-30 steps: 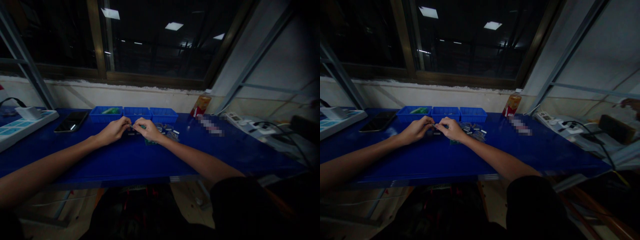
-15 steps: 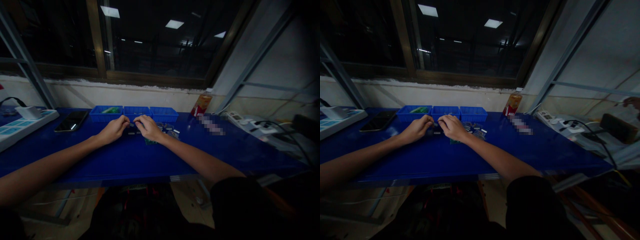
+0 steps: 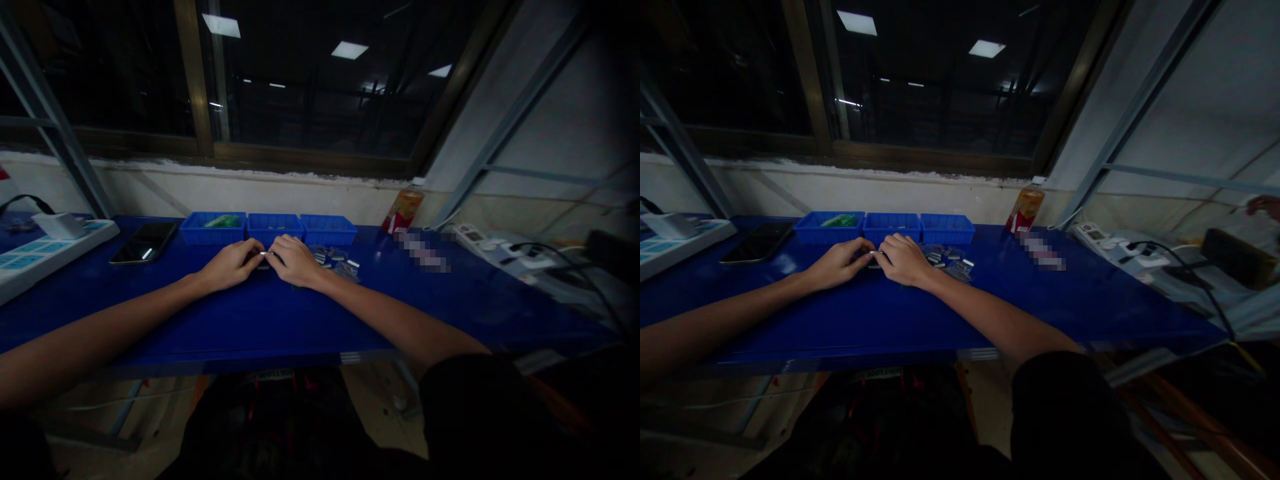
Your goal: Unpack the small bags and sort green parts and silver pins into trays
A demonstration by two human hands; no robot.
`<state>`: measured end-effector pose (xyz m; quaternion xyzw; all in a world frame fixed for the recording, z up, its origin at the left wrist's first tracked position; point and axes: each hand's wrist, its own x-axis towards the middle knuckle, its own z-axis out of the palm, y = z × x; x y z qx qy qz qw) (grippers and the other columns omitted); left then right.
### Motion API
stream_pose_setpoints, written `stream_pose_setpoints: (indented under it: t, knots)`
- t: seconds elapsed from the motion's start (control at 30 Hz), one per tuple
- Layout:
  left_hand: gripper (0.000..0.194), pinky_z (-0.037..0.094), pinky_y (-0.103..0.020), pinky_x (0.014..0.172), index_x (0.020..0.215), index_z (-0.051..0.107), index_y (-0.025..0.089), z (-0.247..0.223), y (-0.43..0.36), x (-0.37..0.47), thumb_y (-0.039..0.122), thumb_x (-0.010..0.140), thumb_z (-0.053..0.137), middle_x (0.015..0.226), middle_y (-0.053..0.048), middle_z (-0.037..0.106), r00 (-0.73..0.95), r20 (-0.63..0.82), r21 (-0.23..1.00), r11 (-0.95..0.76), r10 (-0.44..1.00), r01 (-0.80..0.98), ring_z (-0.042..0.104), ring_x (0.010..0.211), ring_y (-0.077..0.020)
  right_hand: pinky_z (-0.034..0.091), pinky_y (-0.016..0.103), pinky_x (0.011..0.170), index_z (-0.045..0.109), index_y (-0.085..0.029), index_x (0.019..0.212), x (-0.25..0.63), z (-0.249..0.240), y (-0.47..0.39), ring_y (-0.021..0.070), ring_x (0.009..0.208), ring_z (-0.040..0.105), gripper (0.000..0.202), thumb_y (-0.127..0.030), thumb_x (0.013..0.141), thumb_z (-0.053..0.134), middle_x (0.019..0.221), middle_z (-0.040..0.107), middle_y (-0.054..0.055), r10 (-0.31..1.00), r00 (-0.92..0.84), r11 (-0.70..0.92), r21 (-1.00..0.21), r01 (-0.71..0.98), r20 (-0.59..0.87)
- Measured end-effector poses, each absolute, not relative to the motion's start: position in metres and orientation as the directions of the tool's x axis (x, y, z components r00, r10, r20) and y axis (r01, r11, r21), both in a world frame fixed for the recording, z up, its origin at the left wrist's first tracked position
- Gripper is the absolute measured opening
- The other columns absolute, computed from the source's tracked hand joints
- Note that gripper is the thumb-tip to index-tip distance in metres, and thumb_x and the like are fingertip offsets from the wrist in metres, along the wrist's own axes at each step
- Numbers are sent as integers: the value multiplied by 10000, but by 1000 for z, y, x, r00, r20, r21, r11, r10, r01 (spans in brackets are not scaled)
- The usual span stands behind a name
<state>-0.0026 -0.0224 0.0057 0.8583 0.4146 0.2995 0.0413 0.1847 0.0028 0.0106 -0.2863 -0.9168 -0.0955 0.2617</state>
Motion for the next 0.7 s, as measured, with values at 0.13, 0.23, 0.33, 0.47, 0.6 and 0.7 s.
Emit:
stream_pose_setpoints:
  t: [0.13, 0.23, 0.33, 0.47, 0.6, 0.7]
  knots:
    - [254, 460, -331, 739, 1037, 510, 146, 4, -23, -3, 286, 831, 462, 906, -75, 628, 491, 494, 294, -669, 718, 683, 586, 822, -192, 296, 303, 706, 541, -164, 747, 184, 10, 4, 166, 774, 437, 307, -283, 919, 317, 760, 539, 43, 483, -704, 824, 2, 566, 521]
    - [223, 459, -330, 731, 981, 538, 157, 5, -24, -2, 304, 854, 428, 897, -69, 628, 482, 509, 264, -662, 713, 701, 583, 817, -193, 290, 305, 709, 540, -166, 750, 185, 11, 5, 167, 783, 440, 317, -295, 923, 309, 764, 547, 44, 475, -715, 836, -11, 548, 513]
    - [251, 451, -330, 738, 954, 552, 155, 7, -25, -1, 320, 885, 376, 874, -68, 624, 478, 502, 236, -646, 721, 726, 580, 822, -197, 285, 309, 723, 552, -171, 799, 188, 15, 7, 172, 817, 451, 300, -308, 922, 315, 795, 572, 45, 465, -726, 847, -15, 532, 506]
    - [299, 441, -333, 736, 928, 565, 146, 9, -26, 0, 322, 905, 324, 842, -71, 616, 482, 477, 220, -630, 735, 744, 573, 802, -200, 289, 311, 739, 552, -181, 826, 195, 20, 9, 177, 845, 466, 241, -293, 907, 355, 828, 592, 39, 461, -735, 854, -24, 520, 497]
    - [315, 433, -319, 700, 882, 564, 148, 10, -26, 1, 319, 912, 302, 805, -64, 607, 499, 478, 203, -644, 723, 738, 554, 755, -191, 302, 323, 762, 544, -186, 904, 197, 21, 7, 199, 883, 469, 227, -394, 820, 511, 881, 592, 49, 433, -739, 870, -26, 492, 515]
    - [332, 428, -304, 671, 848, 561, 155, 9, -25, 0, 332, 918, 289, 753, -51, 590, 504, 478, 179, -642, 719, 746, 545, 718, -179, 304, 320, 747, 542, -180, 905, 194, 18, 5, 198, 870, 467, 214, -371, 810, 519, 877, 587, 58, 414, -739, 871, 5, 491, 532]
